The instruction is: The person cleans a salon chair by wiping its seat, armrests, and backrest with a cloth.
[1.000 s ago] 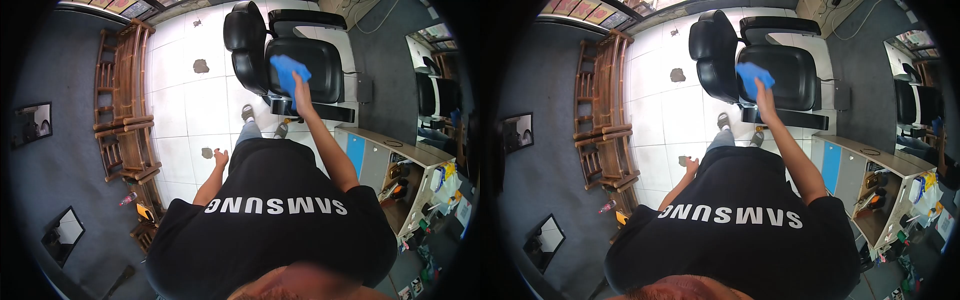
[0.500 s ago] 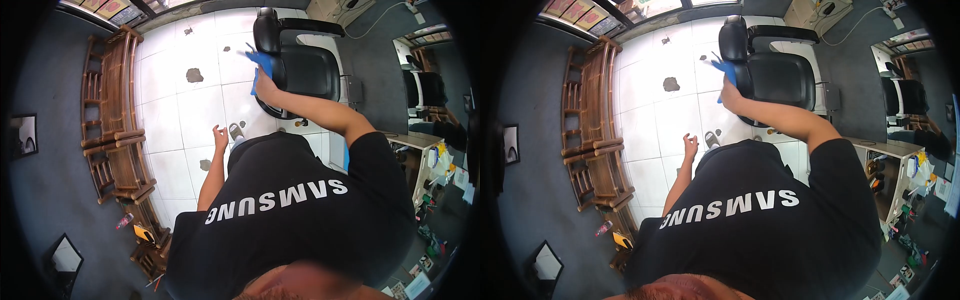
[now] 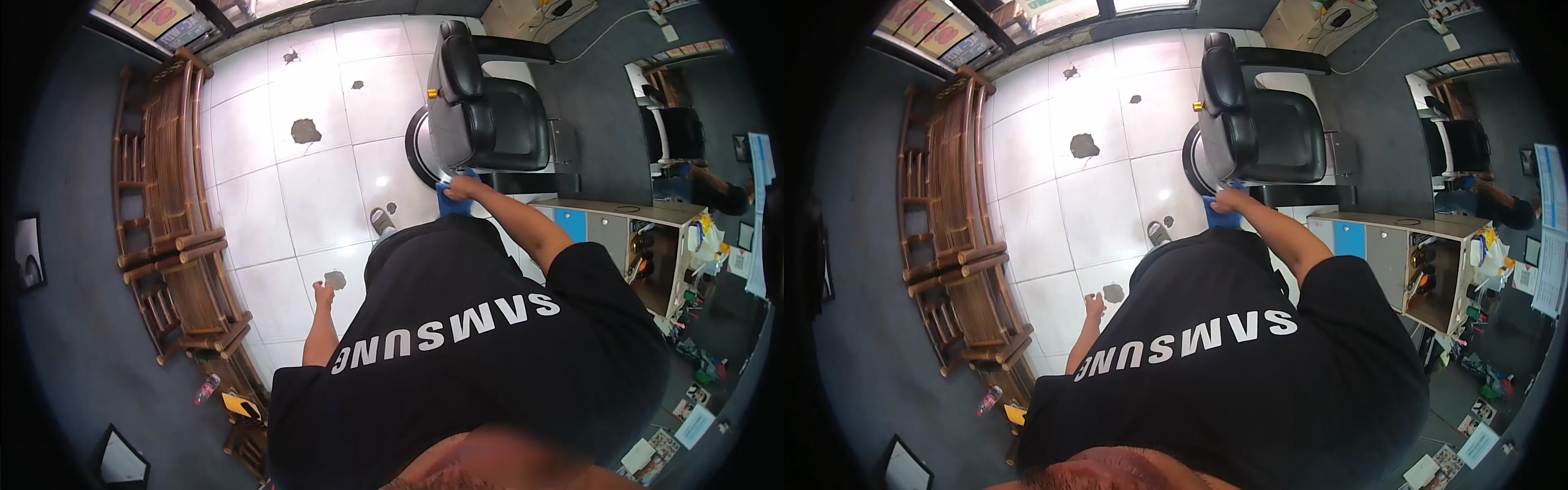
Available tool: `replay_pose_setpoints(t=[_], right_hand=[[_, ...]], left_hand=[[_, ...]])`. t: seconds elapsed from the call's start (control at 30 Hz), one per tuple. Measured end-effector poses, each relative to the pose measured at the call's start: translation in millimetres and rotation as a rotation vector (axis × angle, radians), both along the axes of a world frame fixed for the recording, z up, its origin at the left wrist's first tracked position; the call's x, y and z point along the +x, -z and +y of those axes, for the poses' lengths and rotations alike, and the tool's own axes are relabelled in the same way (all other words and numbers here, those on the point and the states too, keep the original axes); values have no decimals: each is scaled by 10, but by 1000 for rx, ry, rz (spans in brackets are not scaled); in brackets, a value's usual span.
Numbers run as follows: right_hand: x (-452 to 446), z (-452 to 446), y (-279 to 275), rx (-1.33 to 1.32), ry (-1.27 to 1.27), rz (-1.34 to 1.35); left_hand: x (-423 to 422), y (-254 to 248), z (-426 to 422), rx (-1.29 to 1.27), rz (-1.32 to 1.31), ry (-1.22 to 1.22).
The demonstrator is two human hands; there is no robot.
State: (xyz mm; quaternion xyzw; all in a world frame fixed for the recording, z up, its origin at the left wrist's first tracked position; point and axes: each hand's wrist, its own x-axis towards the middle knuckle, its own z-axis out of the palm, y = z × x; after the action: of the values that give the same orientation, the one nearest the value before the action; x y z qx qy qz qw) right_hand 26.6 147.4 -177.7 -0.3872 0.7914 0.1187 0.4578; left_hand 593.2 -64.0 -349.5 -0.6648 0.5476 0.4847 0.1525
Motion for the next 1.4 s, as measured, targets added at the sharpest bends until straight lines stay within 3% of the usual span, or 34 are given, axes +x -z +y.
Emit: replay_pose_setpoints(t=[0.03, 0.13, 0.27, 0.37, 0.4, 0.5, 0.63, 0.7, 0.8, 0.97, 1.0, 1.1, 1.23, 1.3, 1.4], right_hand=[[-9, 176, 54, -49, 133, 46], [-155, 800, 231, -160, 564, 83], [-203, 1236, -764, -428, 1644, -80], [-529, 1491, -1081, -997, 1880, -246], [-465, 1193, -1602, -1115, 1907, -54], [-536, 714, -2035, -1483, 1630, 240], [-450, -186, -2219, -1454, 828, 595], [-612, -639, -2249, -1220, 219, 790], [-793, -969, -1939, -1035, 124, 796], [-907, -954, -1864, -1134, 170, 740], [-898, -956, -1885, -1154, 182, 718], [-928, -982, -1750, -1205, 183, 709], [-954, -836, -1662, -1121, 99, 646], [-853, -563, -1696, -1263, 56, 602], [-755, -187, -1610, -1343, 74, 522]], left_hand=[[-65, -182, -40, 54, -18, -23], [-62, 330, -199, -48, 9, 49], [-769, 541, -404, -73, 142, 136], [-1560, 545, -546, -63, 279, 167], [-1888, 408, -610, -2, 290, 223], [-2887, -141, -683, -4, 489, 226], [-4113, -1121, -670, -77, 757, 225], [-4599, -1644, -603, -122, 869, 179], [-5142, -2447, -431, -278, 1007, 101], [-5681, -3630, -90, -856, 1140, 189], [-5795, -3803, -14, -852, 1147, 242], [-6248, -3850, -2, -1095, 985, 613], [-6902, -3551, -270, -862, 793, 778], [-7103, -3172, -452, -685, 784, 899], [-7147, -3319, -349, -593, 573, 860]])
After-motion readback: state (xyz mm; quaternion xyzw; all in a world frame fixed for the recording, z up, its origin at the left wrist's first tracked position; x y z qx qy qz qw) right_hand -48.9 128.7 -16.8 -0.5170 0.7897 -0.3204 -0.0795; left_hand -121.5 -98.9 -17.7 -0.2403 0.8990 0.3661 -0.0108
